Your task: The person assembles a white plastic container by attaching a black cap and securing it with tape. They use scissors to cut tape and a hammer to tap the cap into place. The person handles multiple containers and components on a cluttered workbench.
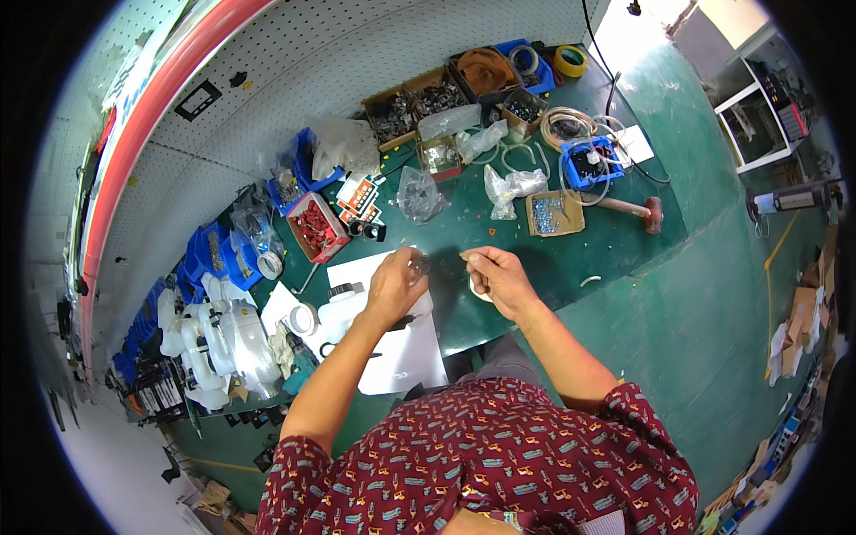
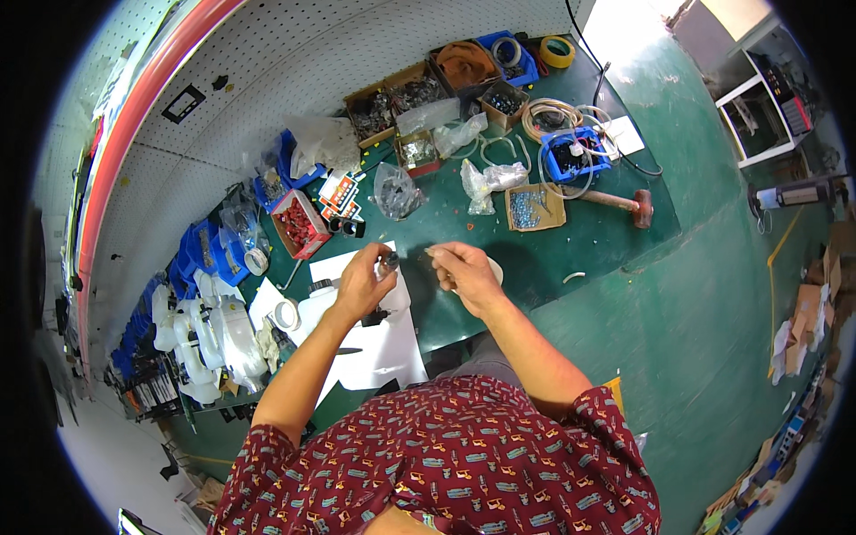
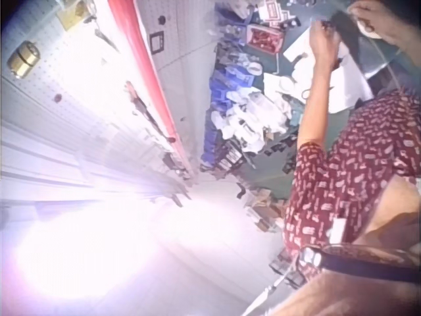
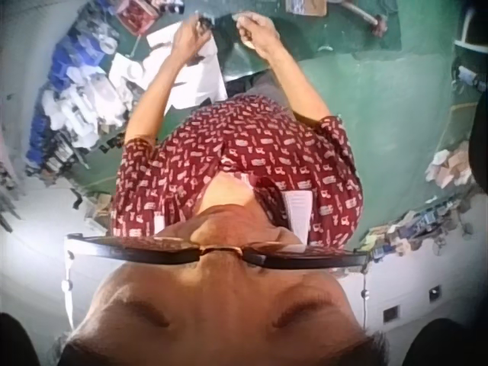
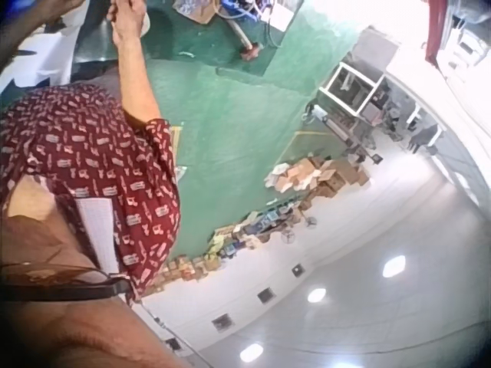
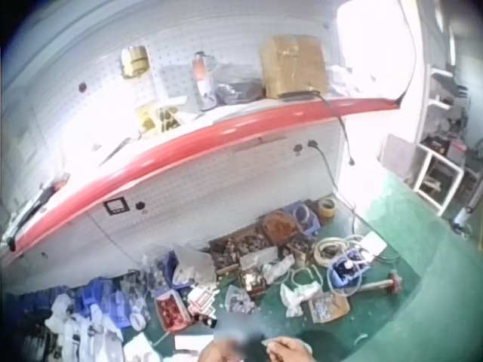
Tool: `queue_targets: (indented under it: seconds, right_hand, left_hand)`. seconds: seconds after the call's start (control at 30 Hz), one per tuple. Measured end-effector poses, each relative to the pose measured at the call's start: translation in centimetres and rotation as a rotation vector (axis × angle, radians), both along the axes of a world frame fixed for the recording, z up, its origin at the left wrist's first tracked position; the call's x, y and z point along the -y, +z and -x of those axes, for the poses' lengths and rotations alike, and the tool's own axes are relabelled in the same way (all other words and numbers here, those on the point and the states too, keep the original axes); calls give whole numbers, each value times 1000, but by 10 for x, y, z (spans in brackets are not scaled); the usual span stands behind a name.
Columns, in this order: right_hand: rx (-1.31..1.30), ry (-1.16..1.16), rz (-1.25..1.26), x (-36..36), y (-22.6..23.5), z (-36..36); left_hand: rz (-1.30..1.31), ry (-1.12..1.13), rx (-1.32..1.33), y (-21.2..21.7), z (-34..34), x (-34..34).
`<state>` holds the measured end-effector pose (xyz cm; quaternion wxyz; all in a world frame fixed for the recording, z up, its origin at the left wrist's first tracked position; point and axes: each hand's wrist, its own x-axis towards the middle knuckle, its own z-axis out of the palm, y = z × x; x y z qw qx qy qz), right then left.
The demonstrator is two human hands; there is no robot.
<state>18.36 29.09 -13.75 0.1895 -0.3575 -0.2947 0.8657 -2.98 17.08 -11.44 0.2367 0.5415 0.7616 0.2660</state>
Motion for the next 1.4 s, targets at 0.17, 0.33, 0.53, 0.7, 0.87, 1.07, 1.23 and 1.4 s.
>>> queue_targets:
  seconds: [0.17, 0.33, 0.53, 0.7, 0.87, 1.07, 1.23, 1.4]
  right_hand:
    - [116, -37, 47, 2, -5, -29]
    - [160, -59, 82, 9, -12, -53]
    - [139, -37, 107, 8, -17, -50]
    - [104, 42, 114, 7, -15, -35]
    - [117, 136, 102, 6, -17, -17]
    - [59, 169, 117, 7, -15, -3]
    - [79, 116, 144, 0, -21, -9]
    - [97, 88, 150, -6, -18, -19]
  left_hand:
    - [23, 127, 139, -97, 6, -33]
    - [67, 207, 224, -113, -5, -48]
    - [-161, 396, 111, -67, -24, 5]
    - [-186, 857, 540, -41, -68, 113]
    - [-98, 1238, 689, -57, -71, 121]
    - [-24, 1188, 659, -76, -66, 112]
    - [5, 1178, 763, -73, -62, 110]
    - [7, 1202, 800, -67, -60, 108]
